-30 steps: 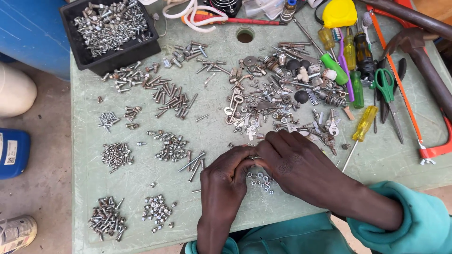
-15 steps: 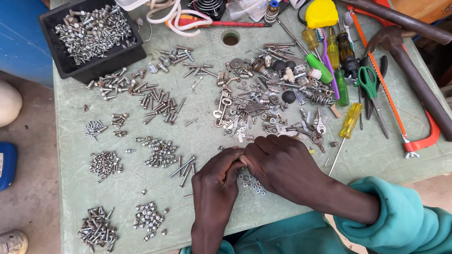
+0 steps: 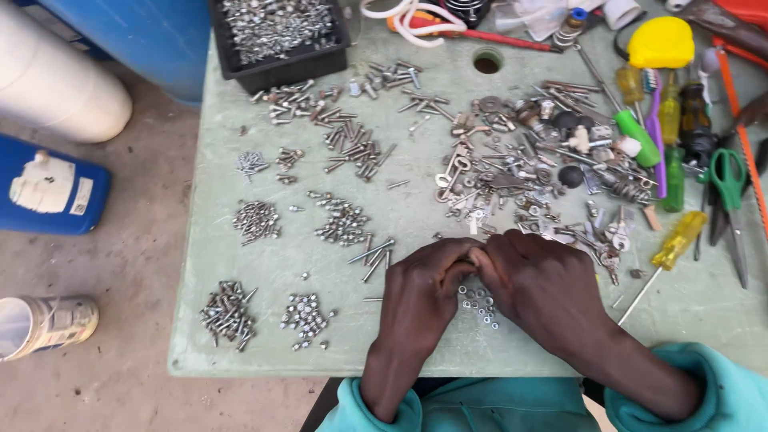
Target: Sorting and assembling small hardware components like screws, nuts, and washers on a workshop table.
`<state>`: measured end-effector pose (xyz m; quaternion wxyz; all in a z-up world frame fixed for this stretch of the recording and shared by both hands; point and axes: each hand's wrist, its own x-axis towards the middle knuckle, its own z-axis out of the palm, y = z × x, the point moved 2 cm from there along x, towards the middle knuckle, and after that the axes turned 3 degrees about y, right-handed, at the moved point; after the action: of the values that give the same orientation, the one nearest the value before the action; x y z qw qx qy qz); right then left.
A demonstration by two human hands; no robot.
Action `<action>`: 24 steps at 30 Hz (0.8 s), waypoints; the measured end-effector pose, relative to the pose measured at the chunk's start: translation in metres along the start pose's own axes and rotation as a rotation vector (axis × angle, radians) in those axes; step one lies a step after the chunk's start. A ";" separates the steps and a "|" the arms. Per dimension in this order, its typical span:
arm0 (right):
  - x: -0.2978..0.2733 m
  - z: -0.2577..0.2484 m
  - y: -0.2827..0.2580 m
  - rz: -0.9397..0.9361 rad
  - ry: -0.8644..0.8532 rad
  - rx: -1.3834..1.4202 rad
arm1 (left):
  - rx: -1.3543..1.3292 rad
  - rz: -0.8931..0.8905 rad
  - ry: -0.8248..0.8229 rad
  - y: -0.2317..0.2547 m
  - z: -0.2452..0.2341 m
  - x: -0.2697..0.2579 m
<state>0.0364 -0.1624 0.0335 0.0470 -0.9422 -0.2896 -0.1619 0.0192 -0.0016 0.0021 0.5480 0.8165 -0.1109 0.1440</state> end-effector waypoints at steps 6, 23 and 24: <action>0.001 -0.009 -0.001 -0.035 -0.073 -0.027 | -0.055 0.000 -0.023 0.001 -0.002 0.000; 0.017 -0.041 0.021 -0.109 -0.127 0.443 | -0.133 -0.109 -0.067 -0.007 0.004 -0.001; 0.018 -0.038 0.021 -0.138 -0.132 0.443 | -0.128 -0.111 -0.064 -0.008 0.005 -0.002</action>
<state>0.0516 -0.1767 0.0752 0.2224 -0.8954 -0.3840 -0.0353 0.0203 -0.0029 -0.0070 0.6022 0.7890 -0.0920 0.0798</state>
